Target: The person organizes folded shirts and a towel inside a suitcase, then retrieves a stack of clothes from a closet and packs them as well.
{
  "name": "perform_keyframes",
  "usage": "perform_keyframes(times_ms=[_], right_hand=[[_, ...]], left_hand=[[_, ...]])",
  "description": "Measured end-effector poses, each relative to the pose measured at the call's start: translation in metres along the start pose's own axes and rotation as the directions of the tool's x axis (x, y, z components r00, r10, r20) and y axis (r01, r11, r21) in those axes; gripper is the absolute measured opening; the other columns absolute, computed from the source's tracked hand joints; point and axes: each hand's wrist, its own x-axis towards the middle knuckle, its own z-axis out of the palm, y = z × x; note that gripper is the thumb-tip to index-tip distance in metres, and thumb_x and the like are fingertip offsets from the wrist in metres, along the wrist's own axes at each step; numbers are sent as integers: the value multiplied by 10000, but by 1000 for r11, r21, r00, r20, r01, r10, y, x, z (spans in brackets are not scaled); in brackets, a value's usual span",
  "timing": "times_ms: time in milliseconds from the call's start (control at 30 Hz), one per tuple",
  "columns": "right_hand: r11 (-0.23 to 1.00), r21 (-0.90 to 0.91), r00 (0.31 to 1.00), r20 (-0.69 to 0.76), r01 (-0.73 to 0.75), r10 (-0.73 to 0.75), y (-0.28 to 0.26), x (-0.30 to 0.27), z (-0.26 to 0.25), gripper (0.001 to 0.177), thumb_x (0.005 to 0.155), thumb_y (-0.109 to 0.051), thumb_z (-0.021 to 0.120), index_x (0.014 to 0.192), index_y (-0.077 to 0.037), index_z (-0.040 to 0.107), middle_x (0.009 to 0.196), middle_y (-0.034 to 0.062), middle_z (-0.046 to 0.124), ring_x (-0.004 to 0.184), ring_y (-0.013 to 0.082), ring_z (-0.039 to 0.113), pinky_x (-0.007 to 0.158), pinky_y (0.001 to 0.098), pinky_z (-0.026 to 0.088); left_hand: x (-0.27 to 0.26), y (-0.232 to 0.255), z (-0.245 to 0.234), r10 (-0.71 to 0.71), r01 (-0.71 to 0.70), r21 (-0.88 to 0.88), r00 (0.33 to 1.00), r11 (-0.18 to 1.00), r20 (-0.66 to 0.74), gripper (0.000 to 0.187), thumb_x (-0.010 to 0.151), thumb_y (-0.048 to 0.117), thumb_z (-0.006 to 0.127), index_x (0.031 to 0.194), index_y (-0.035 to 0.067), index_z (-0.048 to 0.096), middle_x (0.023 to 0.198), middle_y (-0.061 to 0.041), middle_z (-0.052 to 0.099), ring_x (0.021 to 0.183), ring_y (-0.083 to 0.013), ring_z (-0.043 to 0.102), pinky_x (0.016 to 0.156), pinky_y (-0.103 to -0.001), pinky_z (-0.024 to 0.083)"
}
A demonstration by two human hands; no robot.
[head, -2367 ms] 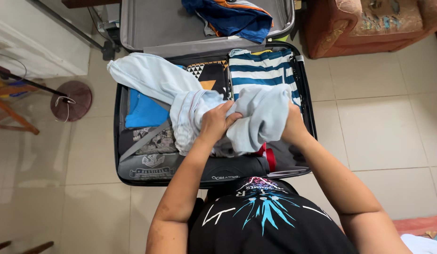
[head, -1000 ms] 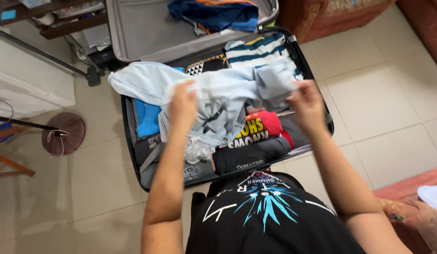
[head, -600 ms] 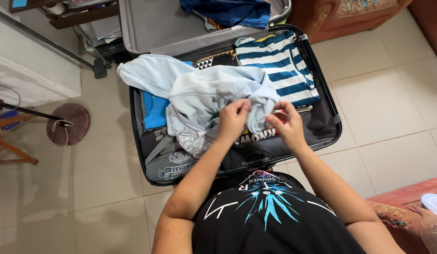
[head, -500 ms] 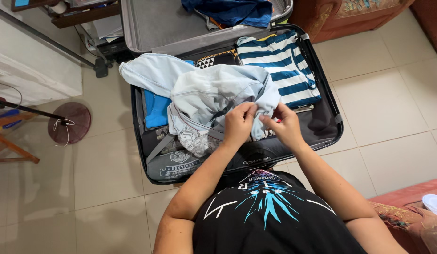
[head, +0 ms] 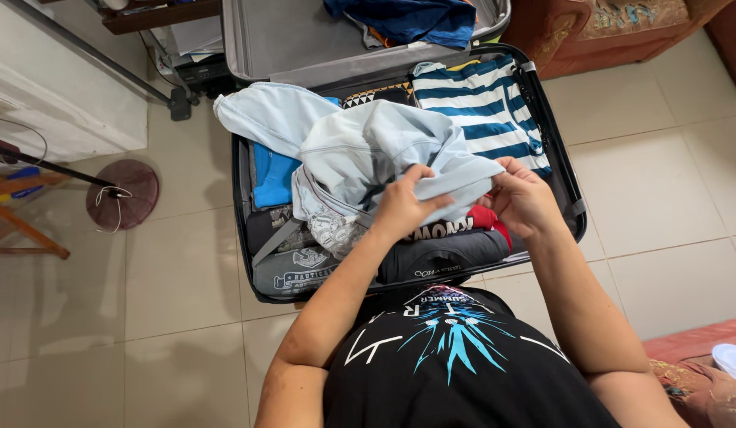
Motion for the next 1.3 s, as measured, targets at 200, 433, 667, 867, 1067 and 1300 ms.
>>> perform_keyframes(times_ms=[200, 433, 667, 867, 1067, 1300], right_hand=[[973, 180, 982, 151, -142, 116, 9, -12, 46, 286, 1071, -186, 445, 1239, -8, 594, 1076, 133, 704, 884, 220, 699, 752, 351, 586], [996, 41, 984, 156, 85, -90, 27, 20, 23, 129, 1108, -154, 538, 1174, -68, 608, 1018, 72, 697, 847, 142, 697, 707, 274, 576], [995, -51, 989, 123, 91, -84, 40, 31, 12, 151, 1108, -171, 589, 1160, -32, 620, 1007, 41, 681, 849, 84, 647, 726, 232, 541], [537, -588, 786, 333, 605, -521, -16, -25, 50, 82, 1061, -36, 661, 1141, -20, 650, 1095, 42, 659, 931, 77, 587, 825, 234, 491], [284, -883, 910, 290, 373, -295, 6, -24, 42, 181, 933, -65, 733, 1089, 25, 718, 964, 76, 721, 830, 159, 659, 777, 269, 522], [986, 91, 976, 183, -137, 118, -4, -21, 7, 303, 1058, -189, 558, 1228, 48, 637, 1199, 170, 701, 1098, 271, 683, 1024, 446, 513]], left_hand=[[11, -45, 10, -85, 82, -116, 996, 990, -23, 339, 886, 120, 642, 1206, 146, 751, 953, -138, 815, 856, -206, 799, 781, -323, 607], [2, -57, 16, -91, 520, -852, 853, 57, 514, 283, 1073, 150, 537, 1269, -17, 656, 1188, -107, 726, 1045, -206, 712, 977, -369, 552], [-9, -9, 19, 79, 479, -866, 878, -143, 473, 447, 1118, 319, 554, 1398, -29, 576, 1313, -123, 676, 1187, -232, 670, 1073, -400, 531], [-9, -16, 9, -90, 394, -918, 916, 35, 390, 504, 1024, 388, 583, 1418, 78, 536, 1316, -74, 656, 1198, -207, 645, 1047, -387, 519], [-16, -38, 30, -83, 322, -874, 946, 363, 314, 490, 1046, 357, 645, 1400, 23, 592, 1254, -32, 676, 1143, -105, 600, 1010, -281, 488], [2, -67, 16, -46, 152, -731, 986, 665, 162, 349, 1050, 307, 702, 1203, -5, 684, 1071, -12, 699, 988, -81, 604, 896, -251, 503]])
